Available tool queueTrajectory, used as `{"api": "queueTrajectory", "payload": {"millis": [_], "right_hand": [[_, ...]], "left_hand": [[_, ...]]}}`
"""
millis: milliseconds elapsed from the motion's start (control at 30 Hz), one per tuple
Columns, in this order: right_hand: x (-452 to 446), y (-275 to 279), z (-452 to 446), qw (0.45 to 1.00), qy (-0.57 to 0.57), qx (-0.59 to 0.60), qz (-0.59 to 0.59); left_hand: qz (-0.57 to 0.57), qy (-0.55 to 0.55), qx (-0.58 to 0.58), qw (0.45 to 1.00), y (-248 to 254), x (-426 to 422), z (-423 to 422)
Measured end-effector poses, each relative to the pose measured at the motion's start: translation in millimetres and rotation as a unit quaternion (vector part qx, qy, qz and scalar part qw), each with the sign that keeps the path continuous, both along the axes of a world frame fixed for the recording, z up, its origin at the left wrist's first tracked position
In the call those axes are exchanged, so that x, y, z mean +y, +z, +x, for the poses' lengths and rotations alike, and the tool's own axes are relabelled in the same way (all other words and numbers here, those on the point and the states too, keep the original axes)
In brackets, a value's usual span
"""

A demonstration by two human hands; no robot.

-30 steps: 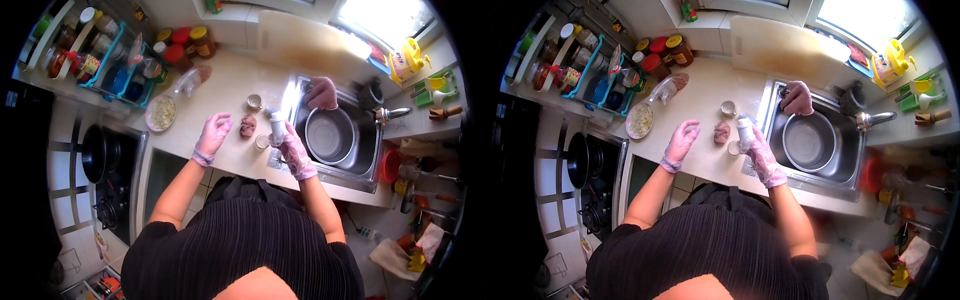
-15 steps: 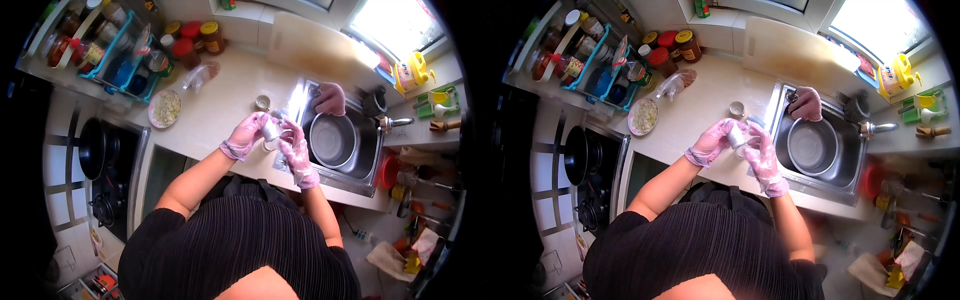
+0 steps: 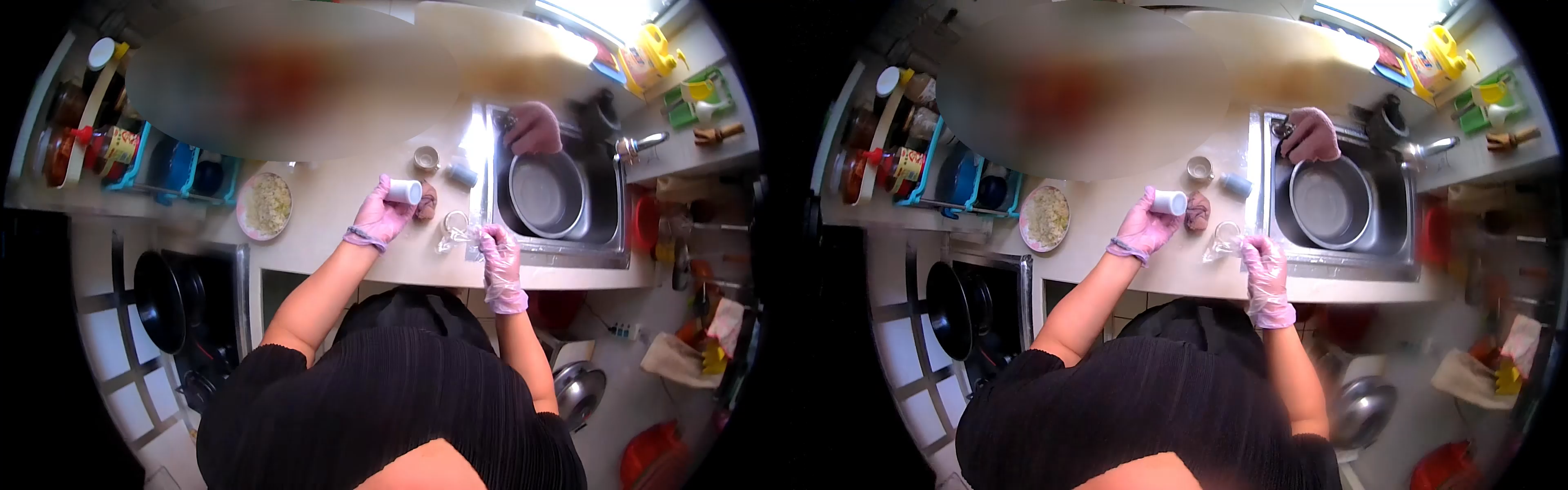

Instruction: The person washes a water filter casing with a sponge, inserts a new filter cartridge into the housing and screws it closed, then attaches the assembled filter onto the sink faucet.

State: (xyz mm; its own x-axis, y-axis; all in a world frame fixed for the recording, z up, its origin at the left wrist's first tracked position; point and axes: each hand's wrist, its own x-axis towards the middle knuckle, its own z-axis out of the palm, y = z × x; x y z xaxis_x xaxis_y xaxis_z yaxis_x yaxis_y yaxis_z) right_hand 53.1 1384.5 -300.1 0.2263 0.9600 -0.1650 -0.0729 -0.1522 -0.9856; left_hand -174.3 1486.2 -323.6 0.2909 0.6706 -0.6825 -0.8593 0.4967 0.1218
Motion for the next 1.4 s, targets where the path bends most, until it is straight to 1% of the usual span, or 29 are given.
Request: {"api": "queueTrajectory", "payload": {"millis": [33, 100, 200, 267, 333, 367, 433, 500, 533, 567, 600, 667, 767, 833, 867, 900, 933, 967, 1000, 1033, 1067, 1100, 1167, 1200, 1233, 1300, 1333, 1367, 1400], "right_hand": [[-9, -6, 2, 0.997, -0.021, 0.069, 0.000], [-27, -10, 11, 0.997, -0.053, 0.032, -0.051], [-55, -30, 28, 0.990, -0.116, 0.047, -0.071], [-77, -35, 40, 0.983, -0.142, 0.051, -0.107], [-99, -35, 41, 0.974, -0.175, 0.065, -0.132], [-111, -34, 42, 0.969, -0.186, 0.080, -0.141], [-142, -44, 43, 0.969, -0.184, 0.096, -0.138], [-180, -55, 38, 0.963, -0.205, 0.127, -0.122], [-201, -58, 35, 0.959, -0.219, 0.112, -0.138], [-223, -62, 31, 0.954, -0.237, 0.098, -0.156], [-251, -84, 27, 0.944, -0.265, 0.123, -0.157], [-313, -139, 23, 0.917, -0.337, 0.150, -0.149], [-406, -203, 5, 0.878, -0.397, 0.162, -0.214], [-488, -233, -11, 0.819, -0.435, 0.153, -0.342], [-535, -259, -25, 0.816, -0.416, 0.070, -0.395], [-577, -279, -49, 0.792, -0.422, 0.014, -0.441], [-618, -298, -73, 0.762, -0.424, -0.038, -0.488], [-646, -298, -103, 0.717, -0.453, -0.062, -0.527], [-672, -278, -140, 0.697, -0.372, -0.088, -0.606], [-696, -258, -169, 0.675, -0.276, -0.101, -0.677], [-689, -235, -209, 0.658, -0.302, -0.074, -0.686], [-694, -223, -245, 0.596, -0.404, -0.013, -0.694], [-696, -194, -312, 0.496, -0.505, 0.059, -0.704], [-693, -178, -346, 0.403, -0.627, 0.137, -0.653], [-690, -161, -359, 0.307, -0.720, 0.204, -0.588], [-695, -200, -446, 0.330, -0.793, 0.027, -0.512], [-730, -207, -434, 0.205, -0.864, 0.180, -0.423], [-741, -202, -446, 0.050, -0.901, 0.308, -0.300], [-759, -200, -458, 0.038, -0.907, 0.305, -0.288]], "left_hand": [[-0.031, -0.008, -0.009, 0.999, 2, -1, -3], [-0.029, -0.027, -0.024, 0.999, 11, -5, -3], [0.011, -0.067, -0.073, 0.995, 26, -13, -2], [-0.012, -0.027, -0.029, 0.999, 2, -12, -6], [0.070, -0.038, 0.020, 0.997, -19, -13, -19], [0.078, -0.021, 0.104, 0.991, -4, -20, -15], [0.132, -0.013, 0.195, 0.972, 1, -30, -23], [0.232, -0.061, 0.219, 0.946, -24, -34, -45], [0.234, -0.080, 0.249, 0.936, -26, -35, -48], [0.222, -0.084, 0.224, 0.945, -34, -34, -55], [0.237, -0.121, 0.187, 0.946, -43, -36, -63], [0.208, -0.128, 0.208, 0.947, -56, -43, -64], [0.187, -0.163, 0.217, 0.944, -31, -74, -35], [0.210, -0.227, 0.209, 0.928, -35, -64, -17], [0.198, -0.267, 0.162, 0.929, -30, -55, -6], [0.182, -0.305, 0.114, 0.928, -21, -49, 7], [0.277, -0.402, 0.099, 0.867, -10, -56, 20], [0.262, -0.465, 0.026, 0.845, 12, -66, 41], [0.264, -0.498, 0.006, 0.826, 12, -51, 50], [0.289, -0.446, 0.096, 0.841, 3, -41, 66], [0.311, -0.391, 0.179, 0.848, -7, -16, 83], [0.317, -0.429, 0.167, 0.829, -5, -22, 113], [0.231, -0.528, 0.139, 0.805, -11, -45, 153], [0.298, -0.573, 0.095, 0.758, -13, -64, 167], [0.268, -0.594, 0.083, 0.754, -23, -56, 194], [0.325, -0.603, 0.078, 0.724, -66, -35, 242], [0.369, -0.625, 0.089, 0.682, -60, -52, 259], [0.412, -0.643, 0.100, 0.638, -54, -70, 276], [0.404, -0.637, 0.108, 0.647, -56, -104, 277]]}}
